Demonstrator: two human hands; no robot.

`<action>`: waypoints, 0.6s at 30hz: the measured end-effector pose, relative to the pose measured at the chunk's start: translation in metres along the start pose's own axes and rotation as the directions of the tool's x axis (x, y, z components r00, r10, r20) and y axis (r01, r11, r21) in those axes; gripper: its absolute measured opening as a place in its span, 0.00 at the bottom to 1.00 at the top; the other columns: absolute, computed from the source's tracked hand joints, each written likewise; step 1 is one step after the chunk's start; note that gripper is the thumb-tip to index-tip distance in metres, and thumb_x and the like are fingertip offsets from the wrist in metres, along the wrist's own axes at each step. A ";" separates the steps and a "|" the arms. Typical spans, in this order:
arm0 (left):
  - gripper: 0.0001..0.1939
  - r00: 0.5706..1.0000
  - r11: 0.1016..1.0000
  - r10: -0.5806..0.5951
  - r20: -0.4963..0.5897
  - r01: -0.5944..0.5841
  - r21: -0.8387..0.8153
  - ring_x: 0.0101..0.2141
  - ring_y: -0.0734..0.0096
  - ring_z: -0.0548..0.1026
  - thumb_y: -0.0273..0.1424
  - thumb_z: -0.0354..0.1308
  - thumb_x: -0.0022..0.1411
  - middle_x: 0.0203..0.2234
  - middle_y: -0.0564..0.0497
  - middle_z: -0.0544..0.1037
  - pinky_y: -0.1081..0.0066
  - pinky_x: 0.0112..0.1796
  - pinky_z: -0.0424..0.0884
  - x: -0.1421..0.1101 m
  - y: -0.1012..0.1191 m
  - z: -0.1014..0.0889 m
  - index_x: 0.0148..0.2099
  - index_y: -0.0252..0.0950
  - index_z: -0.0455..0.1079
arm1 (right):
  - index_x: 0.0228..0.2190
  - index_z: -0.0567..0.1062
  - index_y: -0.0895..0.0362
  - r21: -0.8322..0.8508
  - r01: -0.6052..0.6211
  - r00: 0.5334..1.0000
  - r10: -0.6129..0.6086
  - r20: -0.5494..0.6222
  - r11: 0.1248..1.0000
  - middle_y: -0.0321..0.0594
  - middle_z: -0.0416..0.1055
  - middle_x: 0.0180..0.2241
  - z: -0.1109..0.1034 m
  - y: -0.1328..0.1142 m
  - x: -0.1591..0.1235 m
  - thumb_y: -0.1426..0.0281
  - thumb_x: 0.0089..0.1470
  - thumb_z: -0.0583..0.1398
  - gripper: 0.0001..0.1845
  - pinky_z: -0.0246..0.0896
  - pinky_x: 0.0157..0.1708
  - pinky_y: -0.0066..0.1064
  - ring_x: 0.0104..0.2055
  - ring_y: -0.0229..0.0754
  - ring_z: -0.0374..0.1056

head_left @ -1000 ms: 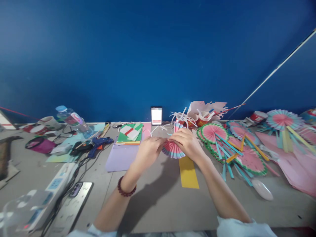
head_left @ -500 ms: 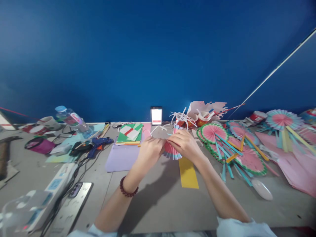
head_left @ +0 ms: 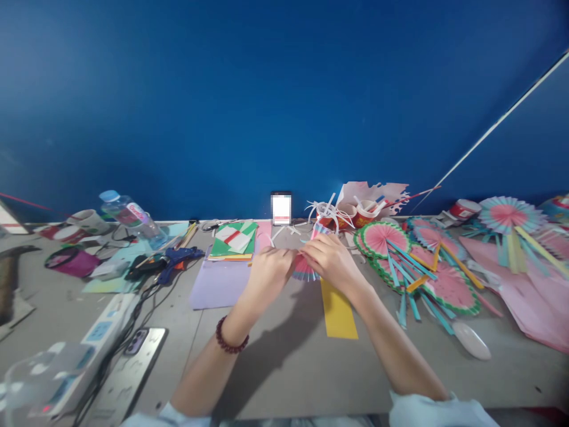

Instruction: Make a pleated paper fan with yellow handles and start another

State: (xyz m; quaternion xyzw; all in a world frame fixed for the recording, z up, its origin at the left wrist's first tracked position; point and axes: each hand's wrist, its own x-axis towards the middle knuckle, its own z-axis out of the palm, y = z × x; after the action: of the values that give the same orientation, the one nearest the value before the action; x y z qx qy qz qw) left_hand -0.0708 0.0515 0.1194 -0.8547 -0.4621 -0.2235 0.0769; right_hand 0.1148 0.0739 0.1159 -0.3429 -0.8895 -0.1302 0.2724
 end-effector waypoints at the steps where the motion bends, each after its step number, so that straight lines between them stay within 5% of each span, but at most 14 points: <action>1: 0.07 1.000 1.000 0.002 -0.005 -0.002 -0.002 0.26 0.68 0.74 0.26 0.53 0.64 0.23 0.51 0.77 0.69 0.31 0.64 0.000 0.000 0.000 0.36 0.36 0.72 | 0.32 0.75 0.58 -0.015 0.002 1.000 -0.002 -0.007 1.000 0.41 0.74 0.29 0.001 0.000 0.000 0.73 0.62 0.53 0.11 0.53 0.37 0.35 0.38 0.43 0.64; 11: 0.06 0.999 0.999 -0.035 -0.030 0.033 -0.042 0.31 0.67 0.76 0.26 0.54 0.63 0.29 0.51 0.80 0.68 0.35 0.66 0.000 -0.011 -0.010 0.37 0.38 0.73 | 0.28 0.75 0.58 -0.054 0.025 0.995 -0.030 -0.097 0.998 0.39 0.72 0.26 0.014 0.006 -0.002 0.75 0.62 0.52 0.15 0.50 0.36 0.34 0.33 0.41 0.62; 18: 0.12 0.999 0.999 -0.039 -0.014 0.040 0.021 0.26 0.68 0.75 0.22 0.51 0.62 0.21 0.51 0.77 0.69 0.30 0.63 0.000 -0.011 -0.012 0.29 0.37 0.72 | 0.34 0.76 0.59 -0.009 0.013 0.997 -0.014 -0.082 1.000 0.42 0.75 0.30 0.014 0.005 -0.002 0.75 0.62 0.53 0.11 0.52 0.36 0.35 0.36 0.42 0.65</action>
State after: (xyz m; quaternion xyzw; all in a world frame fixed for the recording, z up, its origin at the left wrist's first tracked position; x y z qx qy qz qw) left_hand -0.0840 0.0537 0.1288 -0.8431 -0.4806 -0.2261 0.0846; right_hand 0.1141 0.0822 0.1037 -0.3325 -0.8793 -0.1495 0.3064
